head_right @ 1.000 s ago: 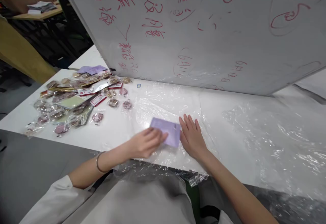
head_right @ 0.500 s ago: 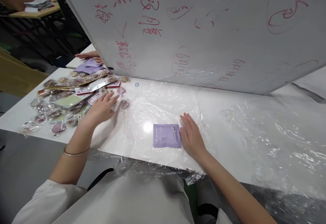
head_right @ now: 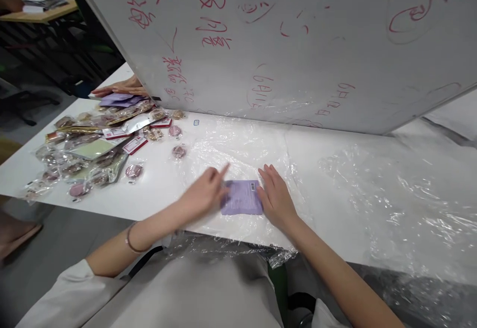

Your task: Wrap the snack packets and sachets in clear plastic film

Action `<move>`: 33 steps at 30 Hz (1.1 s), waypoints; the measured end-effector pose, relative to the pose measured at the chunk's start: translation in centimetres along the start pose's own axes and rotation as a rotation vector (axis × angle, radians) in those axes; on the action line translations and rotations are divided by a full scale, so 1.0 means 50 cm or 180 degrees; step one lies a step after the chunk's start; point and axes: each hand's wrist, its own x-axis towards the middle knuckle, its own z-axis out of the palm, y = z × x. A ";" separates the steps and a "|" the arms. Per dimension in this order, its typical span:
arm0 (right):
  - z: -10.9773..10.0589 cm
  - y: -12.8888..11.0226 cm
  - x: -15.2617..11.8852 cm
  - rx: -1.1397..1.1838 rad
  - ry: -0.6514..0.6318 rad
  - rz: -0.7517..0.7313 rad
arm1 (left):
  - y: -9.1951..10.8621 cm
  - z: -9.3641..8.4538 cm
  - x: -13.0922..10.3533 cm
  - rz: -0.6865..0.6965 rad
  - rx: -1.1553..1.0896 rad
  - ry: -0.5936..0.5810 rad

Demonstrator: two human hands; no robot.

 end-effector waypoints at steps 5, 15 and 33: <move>-0.008 0.001 0.005 -0.0108 -0.0054 -0.0808 | 0.047 0.061 -0.003 0.0898 0.0058 -0.0157; -0.014 -0.026 0.015 -0.0311 -0.0877 -0.1269 | -0.221 -0.131 -0.005 -0.1547 0.0299 -0.0570; -0.001 -0.028 0.016 -0.0178 -0.0891 -0.0964 | -0.160 -0.196 -0.059 -0.1878 0.0577 0.0038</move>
